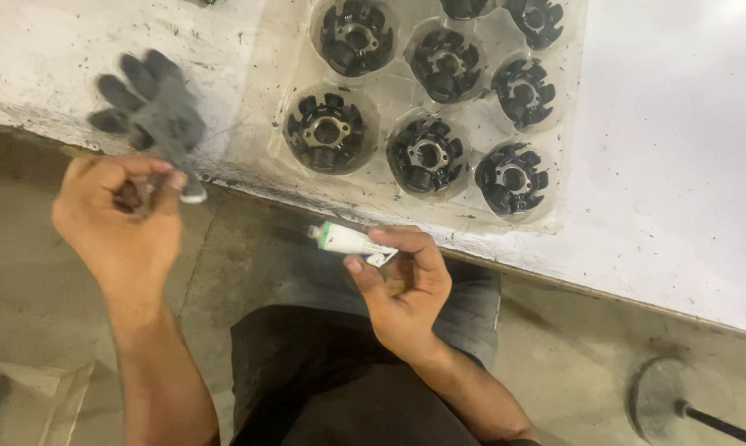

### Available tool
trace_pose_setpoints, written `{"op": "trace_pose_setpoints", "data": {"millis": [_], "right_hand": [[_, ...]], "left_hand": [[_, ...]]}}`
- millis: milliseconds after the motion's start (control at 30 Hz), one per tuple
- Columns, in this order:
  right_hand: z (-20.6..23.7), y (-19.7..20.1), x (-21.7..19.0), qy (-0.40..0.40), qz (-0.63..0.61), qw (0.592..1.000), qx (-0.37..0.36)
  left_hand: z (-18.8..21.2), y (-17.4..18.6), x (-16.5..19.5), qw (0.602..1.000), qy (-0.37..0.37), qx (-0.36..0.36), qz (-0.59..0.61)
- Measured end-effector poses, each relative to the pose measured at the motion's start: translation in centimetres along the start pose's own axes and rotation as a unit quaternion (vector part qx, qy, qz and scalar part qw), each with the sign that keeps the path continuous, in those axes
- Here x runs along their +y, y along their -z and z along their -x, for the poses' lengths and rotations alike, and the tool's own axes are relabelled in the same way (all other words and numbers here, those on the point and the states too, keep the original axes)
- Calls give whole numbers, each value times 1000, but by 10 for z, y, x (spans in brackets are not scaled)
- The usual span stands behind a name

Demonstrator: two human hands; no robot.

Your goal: The person picks up a clutch shoe assembly from a blister tray, applies adhesive from a small tube onto the part, wipes the tube nozzle with a cloth, and places the part back into the tray, repeating this for several parts one at a time.

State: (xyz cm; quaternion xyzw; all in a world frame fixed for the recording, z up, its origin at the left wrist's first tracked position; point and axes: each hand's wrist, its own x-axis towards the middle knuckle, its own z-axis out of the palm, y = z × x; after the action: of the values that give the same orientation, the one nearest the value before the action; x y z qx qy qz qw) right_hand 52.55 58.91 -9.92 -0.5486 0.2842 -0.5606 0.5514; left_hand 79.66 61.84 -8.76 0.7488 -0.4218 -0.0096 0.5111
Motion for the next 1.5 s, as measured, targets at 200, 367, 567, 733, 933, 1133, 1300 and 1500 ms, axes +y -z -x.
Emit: {"op": "trace_pose_setpoints", "data": {"millis": [200,367,567,733,933,1133,1300,1500], "right_hand": [[-16,-12,10,53,103,993,-22],[-20,-8,1,122,216,968,-28],[-18,-2,-8,130,274,953,-10],[-12,-2,-9,94,194,976,-16],[-10,0,-9,130,205,970,-16],[-8,2,-17,137,211,967,-27],[-7,1,-19,153,212,964,-37],[-4,1,-17,149,212,966,-27]], "left_hand": [[54,-6,55,992,-114,-52,33],[60,-11,59,984,-175,-14,-8],[64,-9,63,980,-196,-9,16],[66,-22,71,969,-246,-34,-22],[73,-33,67,958,-282,-2,-54],[83,-42,49,935,-342,56,-80],[86,-48,30,933,-348,67,-67],[90,-53,21,932,-349,61,-71]]}}
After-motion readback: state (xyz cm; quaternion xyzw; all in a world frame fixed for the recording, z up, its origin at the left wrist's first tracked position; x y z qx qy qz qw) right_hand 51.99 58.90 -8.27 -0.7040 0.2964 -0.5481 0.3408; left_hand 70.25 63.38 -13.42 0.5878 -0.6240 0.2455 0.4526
